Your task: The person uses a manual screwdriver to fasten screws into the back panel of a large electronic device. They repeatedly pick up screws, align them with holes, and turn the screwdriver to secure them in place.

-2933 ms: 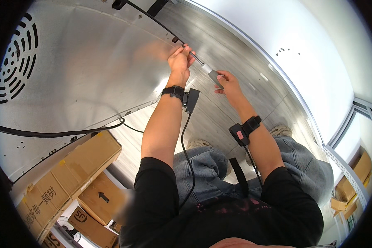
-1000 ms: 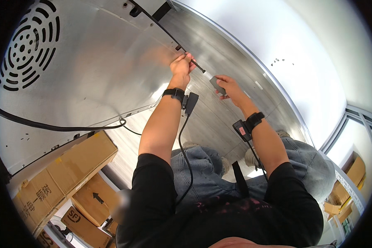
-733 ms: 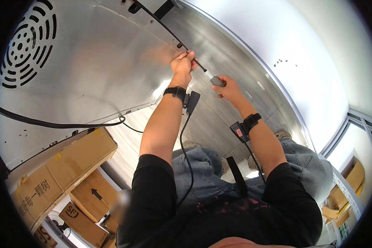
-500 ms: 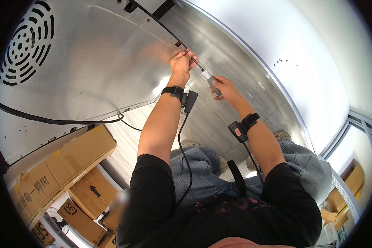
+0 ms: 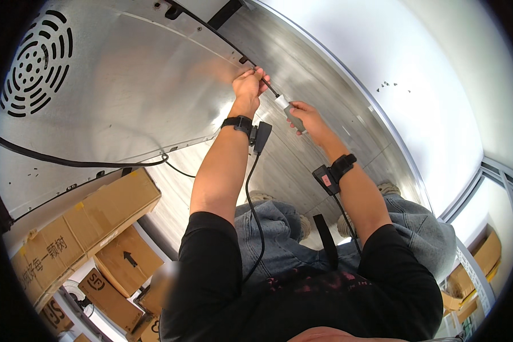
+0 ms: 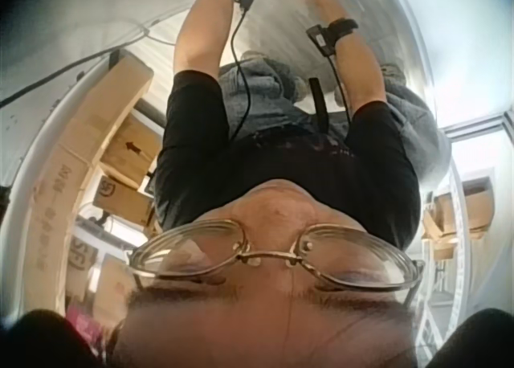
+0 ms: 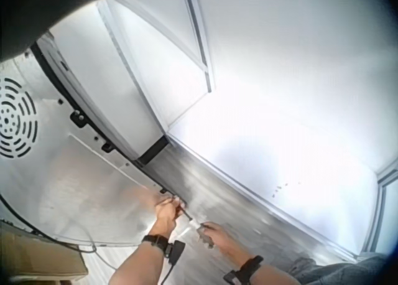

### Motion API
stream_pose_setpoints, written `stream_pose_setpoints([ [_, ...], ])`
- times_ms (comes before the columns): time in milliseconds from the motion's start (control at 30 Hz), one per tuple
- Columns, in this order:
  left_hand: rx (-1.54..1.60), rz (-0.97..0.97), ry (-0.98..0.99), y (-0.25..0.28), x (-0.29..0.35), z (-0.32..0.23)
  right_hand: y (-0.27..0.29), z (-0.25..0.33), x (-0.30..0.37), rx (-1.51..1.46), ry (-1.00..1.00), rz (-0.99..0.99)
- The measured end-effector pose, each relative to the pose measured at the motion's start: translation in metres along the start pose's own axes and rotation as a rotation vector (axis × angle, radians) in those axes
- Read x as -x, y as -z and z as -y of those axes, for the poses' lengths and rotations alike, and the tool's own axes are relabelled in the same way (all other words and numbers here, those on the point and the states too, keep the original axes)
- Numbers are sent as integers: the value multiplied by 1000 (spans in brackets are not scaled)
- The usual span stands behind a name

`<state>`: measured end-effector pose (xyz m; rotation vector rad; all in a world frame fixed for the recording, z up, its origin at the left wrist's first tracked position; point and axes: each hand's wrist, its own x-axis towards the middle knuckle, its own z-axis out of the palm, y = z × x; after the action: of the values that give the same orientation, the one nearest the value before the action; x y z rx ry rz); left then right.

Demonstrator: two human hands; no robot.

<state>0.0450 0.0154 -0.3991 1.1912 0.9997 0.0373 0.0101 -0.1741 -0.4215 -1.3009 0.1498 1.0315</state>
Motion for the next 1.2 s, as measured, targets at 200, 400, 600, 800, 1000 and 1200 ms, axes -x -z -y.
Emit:
stream_pose_setpoints([
  [200,32,-13,-5,-1,13,-6,-7,-4,2,181,138,-92],
  [400,8,-23,-30,-1,11,-2,-4,-24,-13,312,290,-219],
  [600,-6,-17,-39,2,9,1,-2,-33,-15,410,401,-279],
  [800,-109,55,-45,2,9,-3,2,-32,-6,466,450,-360],
  [1000,-152,177,-83,-29,16,3,21,-26,14,325,343,-434],
  [1200,-280,438,-146,-108,34,19,76,-41,49,91,312,-589],
])
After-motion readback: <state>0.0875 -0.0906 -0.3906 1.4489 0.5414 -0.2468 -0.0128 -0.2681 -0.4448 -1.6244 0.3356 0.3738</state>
